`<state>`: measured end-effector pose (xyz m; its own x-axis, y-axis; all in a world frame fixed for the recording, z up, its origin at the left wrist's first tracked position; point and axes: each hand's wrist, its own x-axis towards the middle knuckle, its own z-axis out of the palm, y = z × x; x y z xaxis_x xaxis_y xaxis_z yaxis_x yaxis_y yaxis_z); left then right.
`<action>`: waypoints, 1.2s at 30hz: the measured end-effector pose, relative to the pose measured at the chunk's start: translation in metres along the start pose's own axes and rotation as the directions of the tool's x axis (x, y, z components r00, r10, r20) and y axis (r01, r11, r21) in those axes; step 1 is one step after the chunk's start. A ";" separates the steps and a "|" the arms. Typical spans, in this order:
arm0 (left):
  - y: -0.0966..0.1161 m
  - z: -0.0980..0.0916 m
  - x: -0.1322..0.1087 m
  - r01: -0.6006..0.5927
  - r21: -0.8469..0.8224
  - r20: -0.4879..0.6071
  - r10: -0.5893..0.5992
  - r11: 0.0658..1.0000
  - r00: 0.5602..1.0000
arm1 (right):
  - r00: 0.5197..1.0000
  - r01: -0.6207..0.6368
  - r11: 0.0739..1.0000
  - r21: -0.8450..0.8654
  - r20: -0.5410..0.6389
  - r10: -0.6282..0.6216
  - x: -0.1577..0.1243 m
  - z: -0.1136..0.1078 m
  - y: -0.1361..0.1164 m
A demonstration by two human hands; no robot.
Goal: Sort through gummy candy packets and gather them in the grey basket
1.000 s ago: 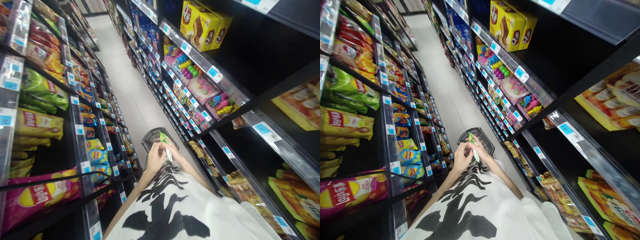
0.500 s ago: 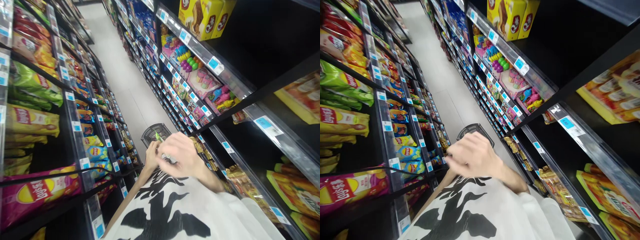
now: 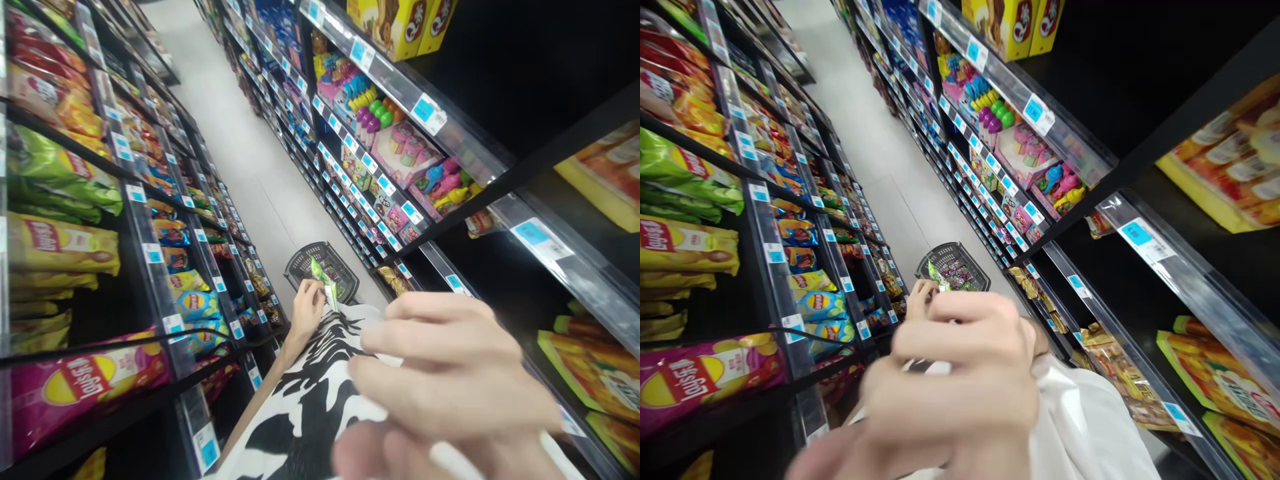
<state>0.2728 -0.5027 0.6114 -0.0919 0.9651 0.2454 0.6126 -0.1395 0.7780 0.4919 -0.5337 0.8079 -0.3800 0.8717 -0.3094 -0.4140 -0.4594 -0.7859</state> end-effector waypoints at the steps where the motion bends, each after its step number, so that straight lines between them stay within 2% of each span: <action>1: 0.001 -0.001 0.001 0.016 0.000 0.008 -0.016 1.000 1.000 | 0.986 0.165 0.981 -0.104 0.024 -0.164 0.017 -0.001 -0.002; 2: 0.003 -0.001 0.001 0.030 0.002 0.011 -0.030 1.000 1.000 | 0.941 0.338 0.916 -0.217 0.090 -0.326 0.039 -0.001 -0.001; 3: 0.004 -0.002 0.003 0.043 0.003 0.008 -0.043 0.999 0.999 | 0.876 0.482 0.825 -0.295 0.169 -0.451 0.063 -0.003 0.005; 4: 0.004 -0.002 0.004 0.054 0.007 -0.001 -0.054 0.999 0.999 | 0.812 0.578 0.730 -0.365 0.174 -0.557 0.087 -0.006 0.015; 5: 0.004 -0.002 0.006 0.062 0.011 -0.017 -0.062 0.998 0.998 | 0.773 0.606 0.660 -0.445 0.131 -0.621 0.109 -0.010 0.027; 7: 0.004 -0.002 0.011 0.069 0.021 -0.061 -0.068 0.997 0.996 | 0.762 0.548 0.615 -0.567 0.035 -0.646 0.146 -0.023 0.059; 8: 0.003 -0.002 0.013 0.071 0.026 -0.086 -0.069 0.997 0.994 | 0.786 0.493 0.627 -0.603 0.000 -0.618 0.158 -0.031 0.076; 9: 0.002 -0.001 0.016 0.070 0.030 -0.107 -0.066 0.997 0.992 | 0.836 0.424 0.657 -0.624 -0.009 -0.548 0.166 -0.040 0.092; 11: 0.000 0.001 0.020 0.055 0.037 -0.124 -0.050 0.998 0.991 | 0.950 0.261 0.772 -0.580 0.012 -0.312 0.172 -0.054 0.119; 13: -0.001 0.003 0.023 0.011 0.039 -0.106 -0.007 0.999 0.994 | 0.985 0.172 0.828 -0.533 0.100 -0.141 0.172 -0.060 0.136; 16: 0.003 0.007 0.028 -0.065 0.021 -0.069 0.066 0.998 0.995 | 0.982 0.183 0.815 -0.550 0.145 -0.123 0.170 -0.057 0.141; 21: 0.018 0.010 0.034 -0.068 0.065 -0.073 0.073 0.996 0.995 | 0.980 0.167 0.840 -0.516 -0.006 -0.198 0.175 -0.053 0.141; 23: 0.022 0.011 0.036 -0.070 0.095 -0.039 0.074 0.993 0.996 | 0.977 0.157 0.857 -0.491 -0.052 -0.208 0.176 -0.055 0.146; 27: 0.023 0.012 0.036 -0.068 0.100 0.037 0.064 0.993 0.997 | 0.979 0.103 0.909 -0.405 -0.121 -0.165 0.180 -0.059 0.157; 36: 0.016 0.009 0.030 -0.037 0.062 -0.006 0.038 0.997 0.999 | 0.987 0.009 0.945 -0.326 -0.147 -0.060 0.181 -0.057 0.159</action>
<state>0.2870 -0.4736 0.6264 -0.0732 0.9578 0.2781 0.6632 -0.1615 0.7308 0.4045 -0.4395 0.5963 -0.2289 0.9132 -0.3371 -0.1249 -0.3710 -0.9202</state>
